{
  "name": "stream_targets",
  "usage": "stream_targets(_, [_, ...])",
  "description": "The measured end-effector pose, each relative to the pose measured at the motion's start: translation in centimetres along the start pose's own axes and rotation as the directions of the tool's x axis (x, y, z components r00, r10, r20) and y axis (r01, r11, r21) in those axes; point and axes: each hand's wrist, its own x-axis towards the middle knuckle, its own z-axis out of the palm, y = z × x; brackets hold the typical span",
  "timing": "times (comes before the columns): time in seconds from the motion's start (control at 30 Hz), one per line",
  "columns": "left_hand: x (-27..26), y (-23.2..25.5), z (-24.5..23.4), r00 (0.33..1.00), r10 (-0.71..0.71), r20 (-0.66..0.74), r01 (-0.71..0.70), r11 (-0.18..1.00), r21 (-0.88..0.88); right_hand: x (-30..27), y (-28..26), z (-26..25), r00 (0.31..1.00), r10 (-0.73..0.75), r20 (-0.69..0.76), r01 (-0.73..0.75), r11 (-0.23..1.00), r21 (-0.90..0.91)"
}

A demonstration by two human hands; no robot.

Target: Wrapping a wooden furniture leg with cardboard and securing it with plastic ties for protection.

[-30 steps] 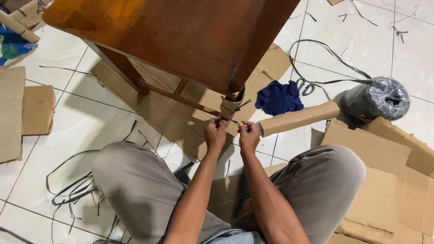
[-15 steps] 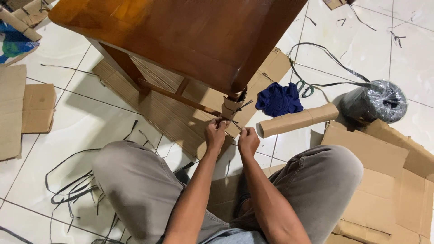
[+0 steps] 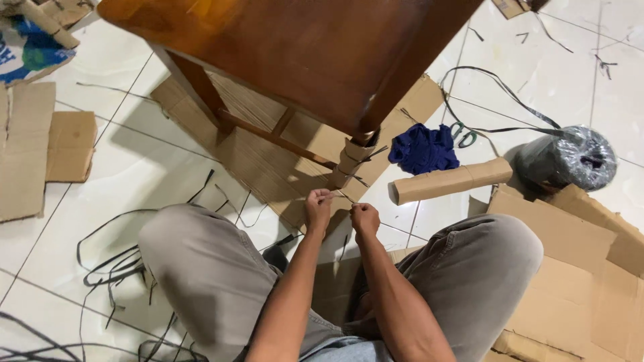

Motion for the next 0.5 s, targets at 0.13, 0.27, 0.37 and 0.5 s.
stream_targets(0.13, [-0.2,-2.5,-1.3,0.995,-0.083,-0.054,0.084,0.996,0.019,-2.4,-1.0,0.9,0.992,-0.049,0.120,0.052,0.998,-0.025])
stream_targets(0.27, [-0.2,-4.1,-4.4,0.982,-0.136,-0.129,0.169,0.943,0.288,-3.7,-1.7,2.5,0.966,-0.138,0.217,0.173,0.974,-0.150])
stream_targets(0.37, [-0.9,-3.9,-6.9,0.960,-0.204,-0.190,0.264,0.887,0.380,-5.5,-2.5,3.6,0.948,-0.181,0.261,0.217,0.969,-0.115])
stream_targets(0.5, [-0.3,-6.5,-9.6,0.944,-0.239,-0.229,0.319,0.839,0.440,-7.1,-3.1,4.9,0.921,-0.228,0.315,0.275,0.955,-0.114])
